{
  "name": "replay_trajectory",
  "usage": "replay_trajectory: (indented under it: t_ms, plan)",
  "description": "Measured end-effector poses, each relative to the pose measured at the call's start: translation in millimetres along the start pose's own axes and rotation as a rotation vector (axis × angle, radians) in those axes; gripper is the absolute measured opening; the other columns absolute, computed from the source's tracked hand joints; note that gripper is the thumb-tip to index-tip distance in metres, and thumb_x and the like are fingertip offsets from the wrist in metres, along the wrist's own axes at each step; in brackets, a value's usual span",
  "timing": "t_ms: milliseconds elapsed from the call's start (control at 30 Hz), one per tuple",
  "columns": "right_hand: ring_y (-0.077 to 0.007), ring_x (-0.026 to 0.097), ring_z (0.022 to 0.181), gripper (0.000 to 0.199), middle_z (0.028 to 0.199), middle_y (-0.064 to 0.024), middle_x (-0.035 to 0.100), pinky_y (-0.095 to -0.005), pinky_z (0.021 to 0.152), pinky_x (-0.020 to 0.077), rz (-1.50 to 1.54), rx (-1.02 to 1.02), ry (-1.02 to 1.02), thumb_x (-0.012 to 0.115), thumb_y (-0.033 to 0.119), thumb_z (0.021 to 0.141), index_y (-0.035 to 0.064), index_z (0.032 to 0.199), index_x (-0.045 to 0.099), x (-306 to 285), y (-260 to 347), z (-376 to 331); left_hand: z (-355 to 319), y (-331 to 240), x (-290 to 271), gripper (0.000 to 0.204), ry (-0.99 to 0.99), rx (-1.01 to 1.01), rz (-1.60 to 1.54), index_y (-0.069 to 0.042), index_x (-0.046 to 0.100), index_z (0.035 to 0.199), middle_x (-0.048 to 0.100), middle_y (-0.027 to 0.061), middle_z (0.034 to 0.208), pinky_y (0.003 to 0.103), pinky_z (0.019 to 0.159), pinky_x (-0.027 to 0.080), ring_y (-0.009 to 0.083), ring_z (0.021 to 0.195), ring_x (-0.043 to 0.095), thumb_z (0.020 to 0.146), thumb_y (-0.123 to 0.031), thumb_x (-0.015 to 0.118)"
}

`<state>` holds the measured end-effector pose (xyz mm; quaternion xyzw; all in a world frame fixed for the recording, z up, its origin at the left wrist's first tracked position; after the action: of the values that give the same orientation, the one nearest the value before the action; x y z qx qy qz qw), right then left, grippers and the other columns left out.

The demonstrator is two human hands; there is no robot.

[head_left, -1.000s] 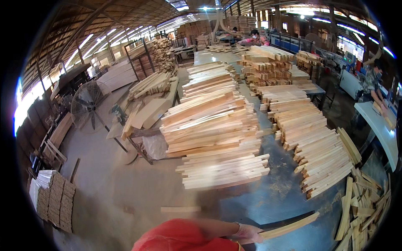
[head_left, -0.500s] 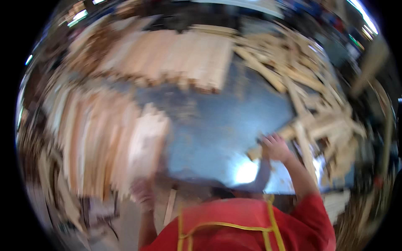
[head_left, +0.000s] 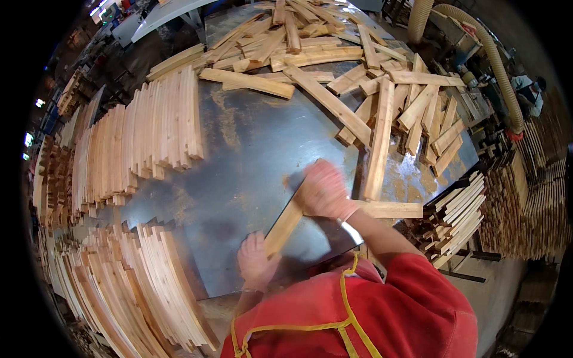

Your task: The person repeatedly picks up wooden planks from a pile and stacks them neatly on a metal table. The hands move quickly to align and place the planks into a growing stack.

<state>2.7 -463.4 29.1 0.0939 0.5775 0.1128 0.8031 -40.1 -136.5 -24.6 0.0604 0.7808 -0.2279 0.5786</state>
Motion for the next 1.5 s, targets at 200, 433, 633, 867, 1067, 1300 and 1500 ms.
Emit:
replay_trajectory:
  t_ms: [200,433,633,867,1067,1300,1500]
  plan:
    - [-0.0438,0.06,0.135,0.095,0.141,-0.0251,0.063,-0.0545,0.115,0.0493,-0.107,0.951,-0.165,0.086,0.046,0.083,0.006,0.16,0.046,-35.6,-191.3,-31.0,41.0,-34.3,-1.9,0.106,0.262,-0.043,0.135,-0.011,0.035,0.172,0.061,0.0145,0.149,0.054,0.113,0.049,0.0394,0.134,0.06,0.088,-0.058,0.079]
    - [-0.048,0.072,0.118,0.092,0.137,-0.0251,0.07,-0.0532,0.104,0.0581,0.144,1.01,0.042,0.079,0.034,0.088,0.0135,0.167,0.038,-26.9,-211.4,-19.0,39.1,30.5,-29.1,0.072,0.226,-0.341,-0.666,-0.009,0.052,0.159,0.069,0.0085,0.126,0.039,0.093,0.058,0.0249,0.109,0.068,0.095,-0.028,0.079]
    - [-0.0222,0.069,0.107,0.115,0.131,-0.0147,0.068,-0.0359,0.091,0.0602,1.34,1.042,0.304,0.09,0.019,0.093,0.0055,0.179,0.014,37.2,-12.2,-36.7,-11.8,69.3,-28.8,0.051,0.205,-0.608,-1.751,0.0,0.061,0.152,0.073,0.0043,0.12,0.032,0.094,0.057,0.0144,0.108,0.068,0.104,-0.015,0.067]
    - [-0.0243,0.051,0.148,0.098,0.164,-0.0116,0.055,-0.0405,0.126,0.0401,1.807,0.83,1.113,0.075,0.064,0.101,0.0042,0.172,0.042,107.8,194.8,-66.8,-48.0,66.1,-11.8,0.05,0.079,-0.493,-1.481,0.0,0.066,0.142,0.074,0.0058,0.114,0.036,0.086,0.06,0.0186,0.098,0.072,0.097,-0.017,0.078]
    - [-0.0324,0.064,0.136,0.078,0.154,-0.02,0.064,-0.0397,0.119,0.0489,0.705,0.242,0.54,0.082,0.046,0.095,0.004,0.157,0.06,66.0,109.9,-62.0,-157.6,163.7,-6.5,0.053,-0.111,-0.422,-0.515,-0.005,0.072,0.134,0.075,0.0179,0.12,0.044,0.108,0.053,0.0329,0.12,0.068,0.09,-0.032,0.078]
    - [-0.0424,0.058,0.143,0.1,0.152,-0.022,0.06,-0.0518,0.121,0.0457,-0.3,0.584,0.701,0.088,0.048,0.078,0.0148,0.163,0.049,-18.2,-44.1,-108.3,-233.0,215.9,-12.6,0.073,-0.167,-0.757,0.273,-0.008,0.052,0.161,0.045,0.019,0.172,0.061,0.134,0.027,0.0437,0.161,0.037,0.096,-0.036,0.069]
    - [-0.0472,0.072,0.114,0.077,0.119,-0.0271,0.074,-0.0529,0.099,0.0573,-0.016,0.357,0.613,0.079,0.066,0.082,0.0088,0.133,0.069,0.2,-12.9,-27.5,-131.1,125.4,-8.9,0.075,-0.296,-0.455,0.054,-0.012,0.054,0.163,0.049,0.0225,0.169,0.053,0.133,0.033,0.0419,0.155,0.046,0.098,-0.043,0.074]
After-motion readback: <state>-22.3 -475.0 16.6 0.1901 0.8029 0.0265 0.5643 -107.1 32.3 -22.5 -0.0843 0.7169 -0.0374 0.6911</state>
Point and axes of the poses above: each hand's wrist, its own z-axis towards the middle knuckle, its own x-axis out of the palm, y = z × x, the point moved 1 cm from there along z, towards the middle knuckle
